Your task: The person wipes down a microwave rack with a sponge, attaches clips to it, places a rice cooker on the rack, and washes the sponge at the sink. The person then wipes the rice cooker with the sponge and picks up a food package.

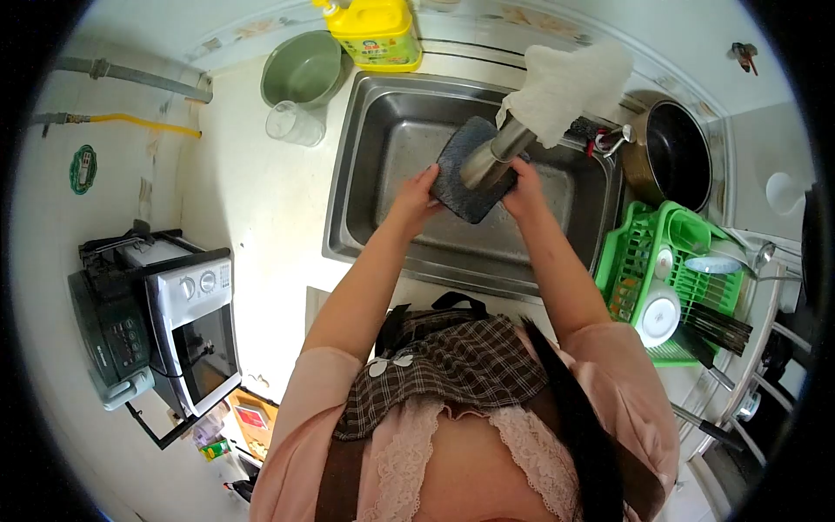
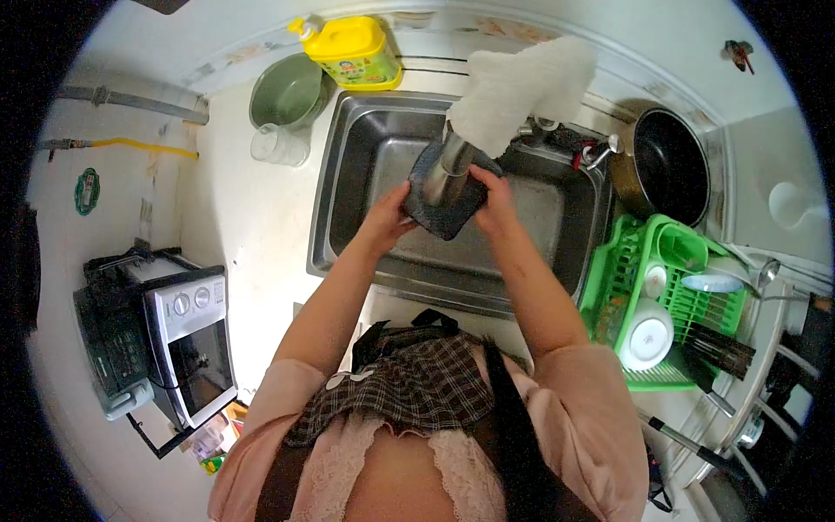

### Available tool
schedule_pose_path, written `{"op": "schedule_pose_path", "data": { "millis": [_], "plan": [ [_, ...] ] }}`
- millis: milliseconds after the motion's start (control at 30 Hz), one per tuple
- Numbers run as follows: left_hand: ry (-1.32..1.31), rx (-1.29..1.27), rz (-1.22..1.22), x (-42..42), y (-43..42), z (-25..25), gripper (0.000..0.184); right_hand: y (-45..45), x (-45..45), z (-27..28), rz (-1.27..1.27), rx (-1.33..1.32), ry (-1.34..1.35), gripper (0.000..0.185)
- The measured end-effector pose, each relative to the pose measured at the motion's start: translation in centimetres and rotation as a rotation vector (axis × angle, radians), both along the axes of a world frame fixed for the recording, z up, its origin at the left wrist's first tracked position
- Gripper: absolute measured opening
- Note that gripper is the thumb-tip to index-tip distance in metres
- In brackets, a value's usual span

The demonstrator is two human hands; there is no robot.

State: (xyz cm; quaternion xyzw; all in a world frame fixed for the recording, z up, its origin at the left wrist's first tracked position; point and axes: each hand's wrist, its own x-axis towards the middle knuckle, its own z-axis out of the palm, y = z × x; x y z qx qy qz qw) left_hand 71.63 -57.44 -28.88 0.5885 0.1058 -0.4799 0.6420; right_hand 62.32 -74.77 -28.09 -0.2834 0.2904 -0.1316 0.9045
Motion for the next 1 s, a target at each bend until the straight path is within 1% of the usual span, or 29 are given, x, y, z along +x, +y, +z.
{"op": "schedule_pose_path", "data": {
  "millis": [33,67,133,200,267,300,367,400,433,467,500,533,567,600,633,667,700,733,767,800,833,867,900,933,1000],
  "plan": [
    [0.128,-0.101,0.005,-0.3,-0.1,-0.6,0.046,-0.1,-0.4,-0.5,-0.046,0.065,0.033,0.025],
    [0.127,-0.102,0.008,-0.7,-0.2,-1.3,0.046,-0.3,-0.8,-0.9,-0.093,0.130,0.065,0.027],
    [0.139,-0.085,0.026,-1.8,-0.6,-1.4,0.035,-0.5,-1.8,-1.9,-0.113,0.177,0.057,0.029],
    [0.144,-0.087,0.049,-2.5,-1.1,-1.4,0.035,-0.6,-2.7,-2.8,-0.128,0.223,0.047,0.031],
    [0.148,-0.089,0.076,-3.0,-1.6,-1.2,0.034,-0.5,-3.5,-3.7,-0.201,0.244,0.125,0.034],
    [0.156,-0.097,0.091,-3.2,-1.8,-1.0,0.034,-0.2,-3.6,-3.3,-0.190,0.243,0.124,0.034],
    [0.157,-0.104,0.124,-3.7,-2.3,-1.1,0.033,0.3,-3.7,-2.6,-0.180,0.078,0.212,0.039],
    [0.232,-0.063,0.099,-3.9,-2.5,-1.5,0.034,0.7,-3.8,-1.6,-0.161,0.078,0.206,0.039],
    [0.303,-0.025,0.080,-3.9,-2.9,-2.0,0.034,1.2,-3.6,-0.3,-0.114,-0.028,0.254,0.041],
    [0.391,-0.081,0.087,-4.2,-3.1,-4.2,0.048,1.9,-3.2,0.6,-0.057,-0.136,0.288,0.043],
    [0.466,-0.140,0.102,-4.3,-3.3,-6.1,0.073,2.3,-3.3,-1.2,-0.004,-0.406,0.331,0.046],
    [0.317,-0.064,0.135,-4.6,-4.0,-2.8,0.081,2.1,-3.4,-3.2,0.045,-0.679,0.351,0.049],
    [0.211,0.045,0.117,-4.7,-4.5,-1.9,0.082,1.6,-3.5,-3.2,0.152,-0.791,0.345,0.051],
    [-0.033,0.136,0.081,-4.9,-5.0,-1.1,0.078,1.6,-3.5,-3.1,0.257,-0.909,0.331,0.053],
    [-0.064,0.049,0.135,-5.0,-5.3,-1.4,0.068,2.4,-3.5,-2.7,0.193,-0.743,0.225,0.045],
    [-0.002,0.022,0.127,-4.3,-5.6,0.1,0.061,2.9,-3.3,-2.3,0.137,-0.568,0.136,0.038],
    [0.143,0.044,0.132,-3.6,-6.2,-1.4,0.055,4.1,-2.5,-0.9,0.174,-0.570,0.101,0.038],
    [0.173,-0.204,0.170,-3.5,-6.1,-1.7,0.053,5.7,-2.0,1.0,0.171,-0.823,0.081,0.035],
    [0.315,-0.281,0.339,-3.6,-6.6,-1.9,0.049,6.5,-1.7,2.1,0.152,-1.078,0.065,0.036],
    [0.462,-0.361,0.498,-3.6,-7.0,-1.7,0.045,6.3,-1.5,1.9,0.161,-1.085,0.048,0.036],
    [0.451,-0.371,0.508,-3.6,-6.9,-1.5,0.045,6.1,-1.2,1.5,0.198,-1.025,0.069,0.039],
    [0.327,-0.245,0.463,-3.6,-6.9,-1.4,0.046,6.0,-0.8,1.2,0.233,-0.962,0.095,0.042],
    [0.206,-0.116,0.415,-3.6,-6.7,-0.8,0.047,6.2,-0.7,2.2,0.220,-0.920,0.144,0.041],
    [0.203,-0.118,0.418,-3.4,-6.5,-0.1,0.047,6.1,-0.6,1.6,0.221,-0.921,0.139,0.041],
    [-0.071,0.080,0.228,-3.3,-6.1,1.0,0.052,5.4,-0.5,0.1,0.214,-1.053,0.082,0.041]
  ]
}}
